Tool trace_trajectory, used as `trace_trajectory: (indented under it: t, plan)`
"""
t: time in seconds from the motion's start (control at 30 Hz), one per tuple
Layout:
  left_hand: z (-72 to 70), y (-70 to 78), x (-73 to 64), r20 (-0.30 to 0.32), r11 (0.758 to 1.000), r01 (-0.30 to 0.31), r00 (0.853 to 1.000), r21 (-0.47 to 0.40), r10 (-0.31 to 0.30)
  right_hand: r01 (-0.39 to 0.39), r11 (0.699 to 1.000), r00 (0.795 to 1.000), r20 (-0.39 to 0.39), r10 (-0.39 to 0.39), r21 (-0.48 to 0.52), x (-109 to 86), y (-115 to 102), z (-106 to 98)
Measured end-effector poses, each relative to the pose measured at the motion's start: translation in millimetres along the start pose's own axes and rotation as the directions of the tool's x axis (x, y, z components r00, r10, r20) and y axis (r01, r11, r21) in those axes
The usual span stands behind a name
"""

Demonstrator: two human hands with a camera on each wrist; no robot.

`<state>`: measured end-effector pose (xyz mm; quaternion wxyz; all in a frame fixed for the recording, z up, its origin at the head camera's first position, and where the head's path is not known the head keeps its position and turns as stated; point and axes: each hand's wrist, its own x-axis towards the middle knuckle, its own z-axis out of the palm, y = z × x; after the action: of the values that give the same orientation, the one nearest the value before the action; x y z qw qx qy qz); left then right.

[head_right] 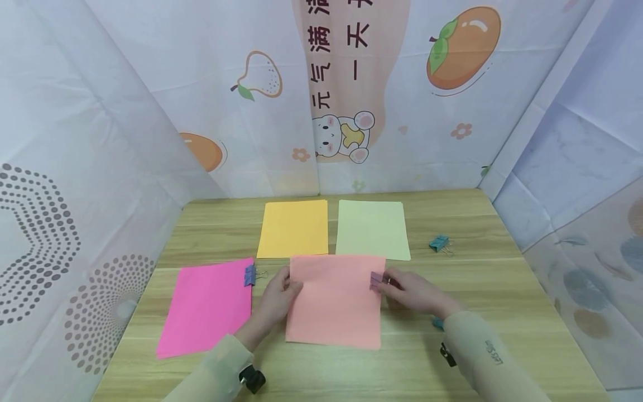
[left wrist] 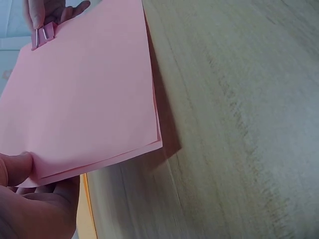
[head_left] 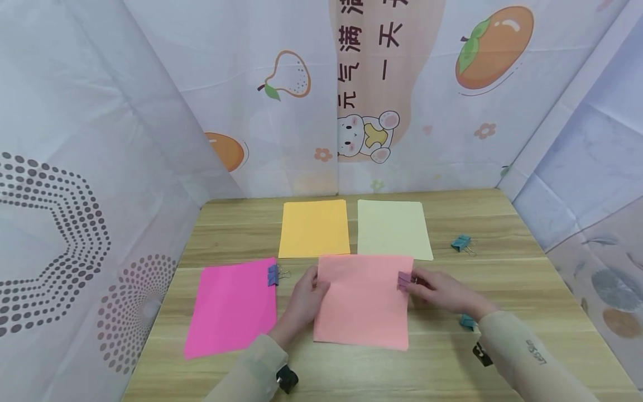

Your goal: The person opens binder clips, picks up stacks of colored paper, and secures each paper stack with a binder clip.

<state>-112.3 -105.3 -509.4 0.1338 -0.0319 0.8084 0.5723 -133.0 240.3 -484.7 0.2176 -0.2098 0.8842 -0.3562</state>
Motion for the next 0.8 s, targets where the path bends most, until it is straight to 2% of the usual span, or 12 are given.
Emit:
trace_trajectory:
  t: [0.23, 0.37, 0.63, 0.8]
  plan:
    - [-1.0, -2.9, -1.9, -0.011, 0.999, 0.032, 0.999, 0.000, -0.032, 0.021, 1.000, 1.000, 0.006, -0.021, -0.022, -0.6, 3, 0]
    - [-3.2, -5.1, -3.3, -0.025, 0.998, 0.051, 0.998, 0.035, -0.050, -0.018, 0.998, 1.000, -0.004, 0.018, -0.055, -2.1, 5, -2]
    - [-10.9, -9.9, -3.2, -0.098, 0.986, 0.114, 0.990, 0.121, -0.102, -0.090, 0.991, 0.995, -0.041, 0.086, -0.101, -9.3, 11, -13]
    - [-14.8, -11.5, -3.0, -0.132, 0.978, 0.135, 0.985, 0.157, -0.114, -0.102, 0.989, 0.994, -0.056, 0.096, -0.111, -12.8, 15, -19]
